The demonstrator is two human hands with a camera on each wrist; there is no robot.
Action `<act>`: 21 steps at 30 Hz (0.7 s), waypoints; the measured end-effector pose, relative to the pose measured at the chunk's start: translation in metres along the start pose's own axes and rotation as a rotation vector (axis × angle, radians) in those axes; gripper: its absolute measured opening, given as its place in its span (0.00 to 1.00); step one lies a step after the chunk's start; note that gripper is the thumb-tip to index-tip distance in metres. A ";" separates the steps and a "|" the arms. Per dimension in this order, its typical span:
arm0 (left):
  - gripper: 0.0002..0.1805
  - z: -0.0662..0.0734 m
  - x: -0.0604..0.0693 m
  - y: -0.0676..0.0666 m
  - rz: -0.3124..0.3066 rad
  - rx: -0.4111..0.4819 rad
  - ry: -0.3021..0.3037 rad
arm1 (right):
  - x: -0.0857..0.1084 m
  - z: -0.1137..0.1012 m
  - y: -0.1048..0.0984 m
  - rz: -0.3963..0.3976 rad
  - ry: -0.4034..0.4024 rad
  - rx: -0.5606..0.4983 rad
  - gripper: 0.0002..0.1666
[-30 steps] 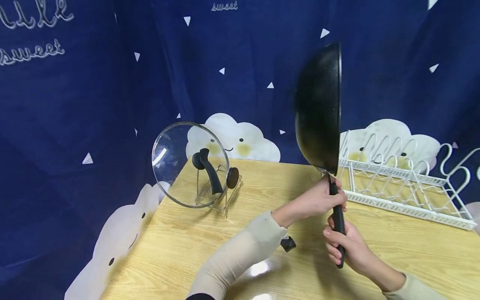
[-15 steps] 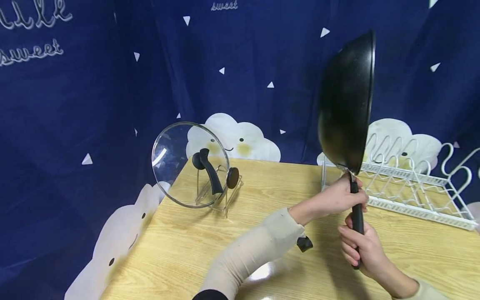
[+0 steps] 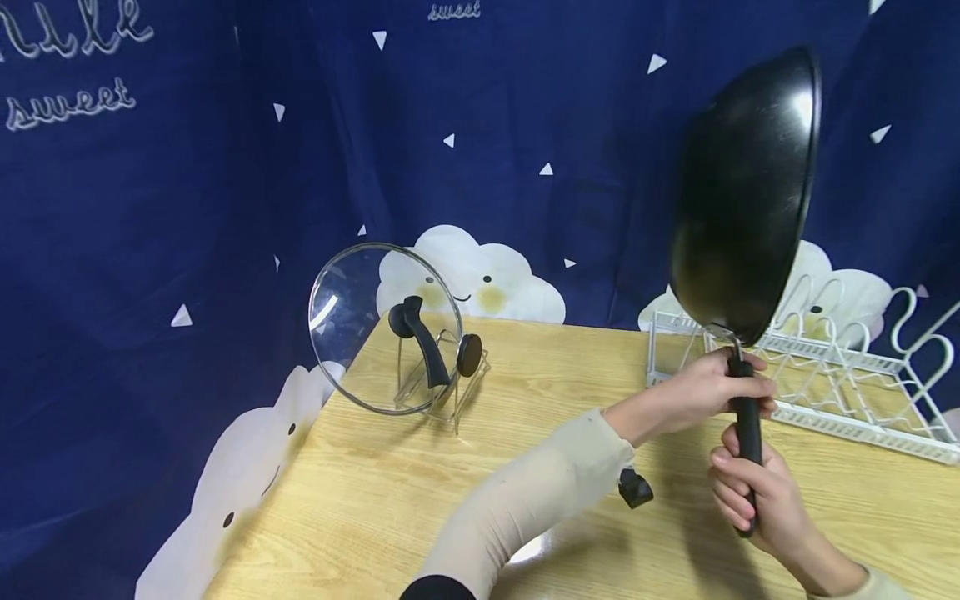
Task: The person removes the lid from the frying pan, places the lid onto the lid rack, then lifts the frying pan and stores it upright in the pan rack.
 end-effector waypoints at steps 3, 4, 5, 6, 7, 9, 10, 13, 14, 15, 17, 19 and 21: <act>0.12 -0.003 -0.005 0.003 -0.023 -0.046 -0.013 | 0.004 -0.004 -0.001 0.000 -0.010 -0.030 0.23; 0.13 -0.004 -0.006 0.004 -0.028 -0.070 -0.017 | 0.005 -0.005 -0.001 -0.003 -0.012 -0.038 0.23; 0.15 -0.005 -0.007 0.005 -0.030 -0.096 -0.017 | 0.006 -0.005 -0.002 -0.004 -0.014 -0.046 0.23; 0.16 -0.006 -0.009 0.006 -0.029 -0.118 -0.017 | 0.007 -0.006 -0.002 -0.007 -0.019 -0.051 0.23; 0.17 -0.007 -0.009 0.007 -0.024 -0.135 -0.017 | 0.008 -0.006 -0.003 -0.006 -0.024 -0.054 0.23; 0.18 -0.008 -0.011 0.009 -0.018 -0.154 -0.015 | 0.010 -0.007 -0.005 -0.008 -0.038 -0.058 0.24; 0.19 -0.008 -0.012 0.010 -0.010 -0.164 -0.012 | 0.011 -0.008 -0.006 -0.006 -0.043 -0.056 0.24; 0.18 -0.010 -0.015 0.013 0.013 -0.179 -0.007 | 0.013 -0.010 -0.007 -0.004 -0.056 -0.057 0.24; 0.18 -0.011 -0.016 0.013 0.017 -0.190 -0.004 | 0.013 -0.010 -0.008 -0.006 -0.059 -0.056 0.24; 0.17 -0.012 -0.017 0.014 0.025 -0.198 -0.001 | 0.014 -0.010 -0.008 -0.006 -0.061 -0.053 0.24; 0.16 -0.014 -0.019 0.015 0.035 -0.218 0.001 | 0.015 -0.011 -0.009 -0.002 -0.062 -0.056 0.25; 0.15 -0.016 -0.021 0.015 0.038 -0.229 -0.006 | 0.016 -0.011 -0.010 -0.001 -0.058 -0.066 0.25; 0.14 -0.019 -0.022 0.015 0.032 -0.220 -0.016 | 0.018 -0.012 -0.011 0.000 -0.050 -0.084 0.25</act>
Point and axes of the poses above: each hand's wrist, its own x-axis away from the middle knuckle, its own y-axis out of the palm, z = x × y, the point moved 3 cm from there along -x, towards the middle knuckle, and after that the axes turned 6 degrees about -y, right-handed, at the moved point
